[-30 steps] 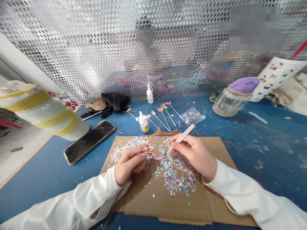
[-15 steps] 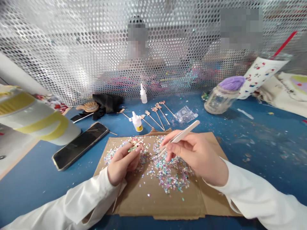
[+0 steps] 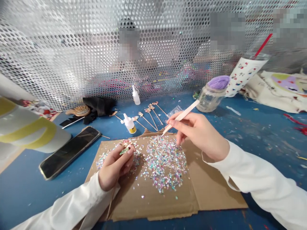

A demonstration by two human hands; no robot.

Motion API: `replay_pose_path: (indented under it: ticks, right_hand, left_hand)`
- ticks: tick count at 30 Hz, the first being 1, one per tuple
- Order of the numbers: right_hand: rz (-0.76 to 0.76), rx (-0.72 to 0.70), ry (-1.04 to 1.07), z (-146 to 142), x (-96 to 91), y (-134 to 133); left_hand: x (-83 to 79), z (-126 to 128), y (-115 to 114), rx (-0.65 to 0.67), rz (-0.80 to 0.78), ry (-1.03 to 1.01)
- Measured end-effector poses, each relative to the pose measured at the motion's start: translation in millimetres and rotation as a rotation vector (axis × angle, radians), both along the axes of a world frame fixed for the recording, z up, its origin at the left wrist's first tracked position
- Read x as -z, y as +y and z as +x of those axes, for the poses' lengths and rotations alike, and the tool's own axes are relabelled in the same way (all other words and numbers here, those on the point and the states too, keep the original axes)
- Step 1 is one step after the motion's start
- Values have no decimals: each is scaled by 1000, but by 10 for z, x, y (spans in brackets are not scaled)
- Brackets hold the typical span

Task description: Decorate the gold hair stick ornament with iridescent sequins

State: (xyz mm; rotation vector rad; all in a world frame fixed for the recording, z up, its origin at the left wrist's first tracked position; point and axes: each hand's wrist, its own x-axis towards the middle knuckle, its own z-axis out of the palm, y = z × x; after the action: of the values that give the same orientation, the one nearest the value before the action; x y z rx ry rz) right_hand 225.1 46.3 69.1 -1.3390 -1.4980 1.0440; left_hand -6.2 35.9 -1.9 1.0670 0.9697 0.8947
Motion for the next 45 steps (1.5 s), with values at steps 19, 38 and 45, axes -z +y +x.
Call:
replay_pose_path:
  ticks: [19, 38, 45]
  right_hand:
    - [-235, -416, 323, -252, 0, -262]
    - [-151, -76, 65, 445, 201, 404]
    - [-187, -172, 23, 510, 303, 485]
  left_hand:
    - [7, -16, -33, 257, 107, -221]
    - [28, 32, -26, 147, 29, -139]
    - [1, 40, -32, 167, -28, -116]
